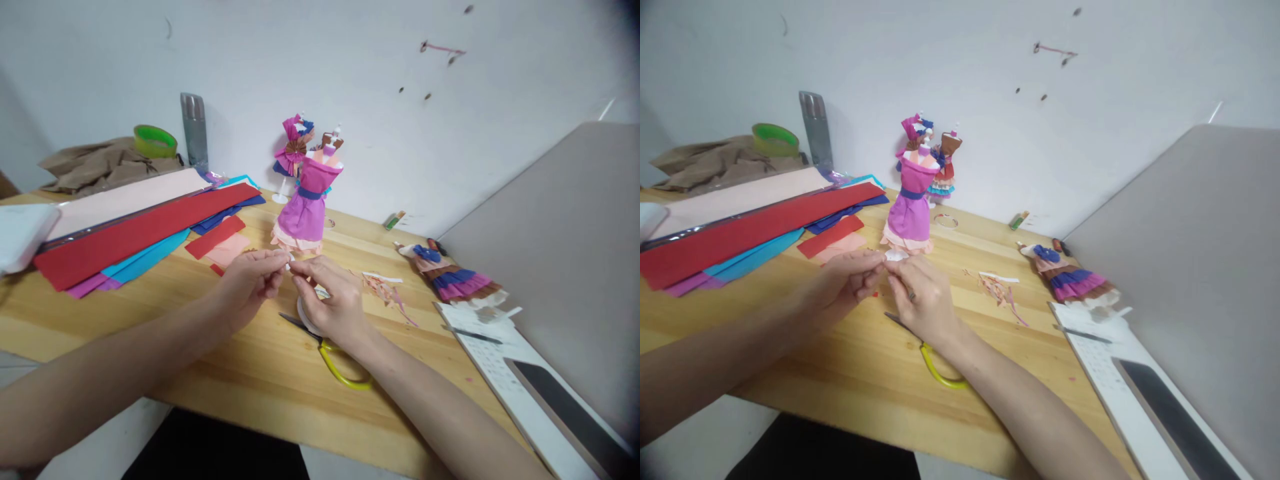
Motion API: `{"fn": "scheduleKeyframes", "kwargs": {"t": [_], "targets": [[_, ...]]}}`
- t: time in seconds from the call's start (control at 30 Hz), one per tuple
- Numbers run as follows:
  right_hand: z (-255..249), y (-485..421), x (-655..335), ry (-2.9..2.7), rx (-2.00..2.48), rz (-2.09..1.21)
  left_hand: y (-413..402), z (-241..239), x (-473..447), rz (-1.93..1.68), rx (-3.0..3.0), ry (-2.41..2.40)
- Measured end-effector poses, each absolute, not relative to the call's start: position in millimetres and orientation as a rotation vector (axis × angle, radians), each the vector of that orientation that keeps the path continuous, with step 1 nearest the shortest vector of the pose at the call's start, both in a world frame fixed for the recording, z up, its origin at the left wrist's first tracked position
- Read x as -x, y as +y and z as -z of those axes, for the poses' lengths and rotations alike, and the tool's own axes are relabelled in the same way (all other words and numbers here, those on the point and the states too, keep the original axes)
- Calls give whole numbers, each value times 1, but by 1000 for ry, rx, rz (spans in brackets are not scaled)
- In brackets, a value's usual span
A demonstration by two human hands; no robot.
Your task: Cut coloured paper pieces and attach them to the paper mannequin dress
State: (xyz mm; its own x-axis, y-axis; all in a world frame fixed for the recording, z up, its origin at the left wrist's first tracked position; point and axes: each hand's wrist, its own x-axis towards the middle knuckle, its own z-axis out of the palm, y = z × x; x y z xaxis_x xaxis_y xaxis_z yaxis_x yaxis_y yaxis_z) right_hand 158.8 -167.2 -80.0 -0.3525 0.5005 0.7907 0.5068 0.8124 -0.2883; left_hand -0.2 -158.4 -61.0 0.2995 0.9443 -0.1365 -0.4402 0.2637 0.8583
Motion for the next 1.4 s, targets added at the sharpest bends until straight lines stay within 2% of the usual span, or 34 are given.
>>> {"fn": "scheduleKeyframes", "kwargs": {"t": [0.33,0.57,0.77,1.13,1.4], "targets": [[99,-169,-158,-2182,575,421,-155,61,3,-1155,-737,724],[66,-171,-162,-1827,851,-137,-150,64,8,-864,-1123,704],[57,-168,-168,-1850,856,-443,-148,61,9,-814,-1198,728],[51,-170,-172,-2027,893,-372,-145,58,9,-846,-1402,844],[54,-172,-171,-2134,856,-150,-145,65,10,-849,-1320,840]]}}
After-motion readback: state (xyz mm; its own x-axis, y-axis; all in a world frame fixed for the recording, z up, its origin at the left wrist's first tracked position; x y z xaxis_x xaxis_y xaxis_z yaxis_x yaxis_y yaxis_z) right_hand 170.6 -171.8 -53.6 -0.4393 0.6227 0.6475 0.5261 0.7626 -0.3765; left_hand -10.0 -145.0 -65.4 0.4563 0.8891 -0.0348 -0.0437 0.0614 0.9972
